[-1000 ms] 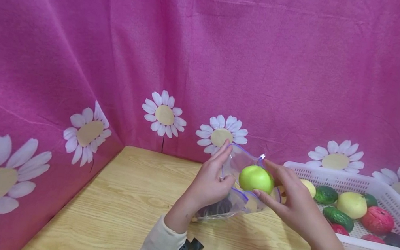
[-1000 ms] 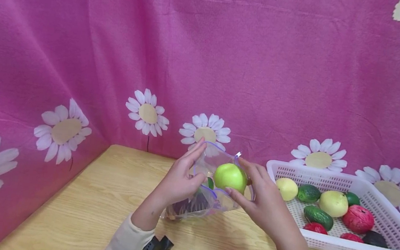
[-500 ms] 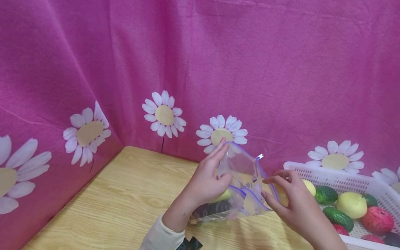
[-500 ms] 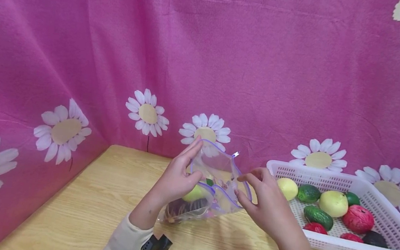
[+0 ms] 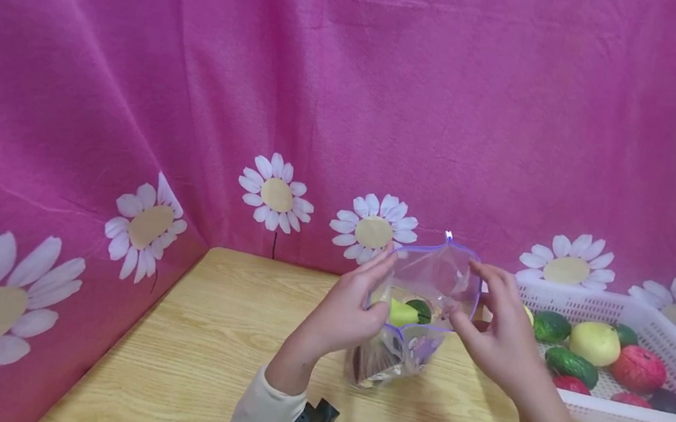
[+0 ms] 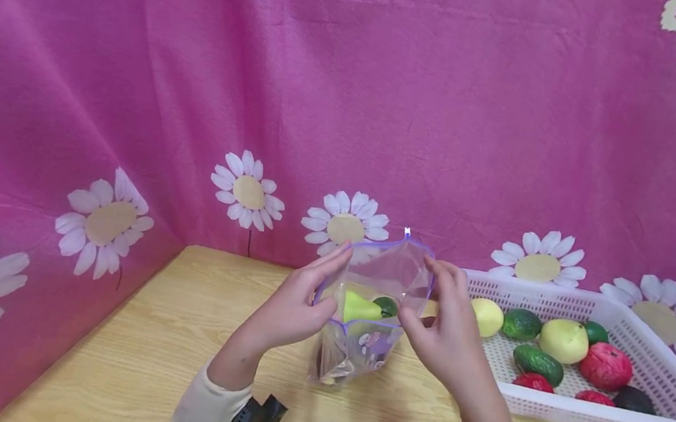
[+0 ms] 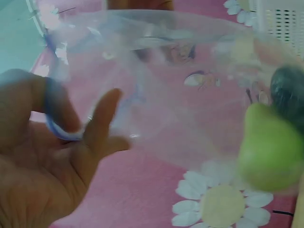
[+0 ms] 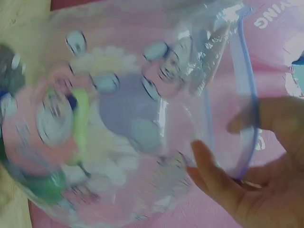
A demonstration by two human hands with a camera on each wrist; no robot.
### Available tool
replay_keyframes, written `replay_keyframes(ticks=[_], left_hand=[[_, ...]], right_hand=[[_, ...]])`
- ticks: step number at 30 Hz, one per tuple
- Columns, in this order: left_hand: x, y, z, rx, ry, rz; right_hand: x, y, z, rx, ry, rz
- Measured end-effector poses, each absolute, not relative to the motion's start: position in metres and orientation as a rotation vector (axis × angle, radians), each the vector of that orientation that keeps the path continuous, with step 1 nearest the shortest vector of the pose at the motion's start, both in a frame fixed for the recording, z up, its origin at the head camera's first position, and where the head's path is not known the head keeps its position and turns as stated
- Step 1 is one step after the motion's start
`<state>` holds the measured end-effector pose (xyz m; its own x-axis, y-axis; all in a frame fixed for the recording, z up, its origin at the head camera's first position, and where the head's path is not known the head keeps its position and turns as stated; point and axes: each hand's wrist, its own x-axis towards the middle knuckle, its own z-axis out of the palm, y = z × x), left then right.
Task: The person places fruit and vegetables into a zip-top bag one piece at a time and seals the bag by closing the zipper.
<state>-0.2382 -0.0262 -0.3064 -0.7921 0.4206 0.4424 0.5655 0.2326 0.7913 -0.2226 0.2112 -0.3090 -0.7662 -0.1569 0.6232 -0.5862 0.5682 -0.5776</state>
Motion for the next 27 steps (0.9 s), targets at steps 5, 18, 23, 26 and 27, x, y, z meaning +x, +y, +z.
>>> replay_keyframes(ticks=[5, 18, 23, 26, 27], left_hand=[[-0.231, -0.025, -0.301, -0.835, -2.437, -1.528], [-0.216, -0.010, -0.296, -0.348, -2.522, -0.971], [-0.222, -0.014, -0.297, -0.584, -2.375, -1.296], [-0.229, -0.020, -0.299, -0.810, -2.225, -1.671], [-0.231, -0.021, -0.300, -0.854, -2.185, -1.754]], right_hand=[[-0.223, 0.211, -0.305, 0.457, -2.249, 1.135], [-0.204, 0.193, -0.298, 0.498, -2.170, 1.029], [-0.207, 0.198, -0.299, 0.387, -2.172, 1.001], [-0.211, 0.203, -0.300, 0.362, -2.156, 1.053], [-0.212, 0.204, -0.300, 0.366, -2.146, 1.074]])
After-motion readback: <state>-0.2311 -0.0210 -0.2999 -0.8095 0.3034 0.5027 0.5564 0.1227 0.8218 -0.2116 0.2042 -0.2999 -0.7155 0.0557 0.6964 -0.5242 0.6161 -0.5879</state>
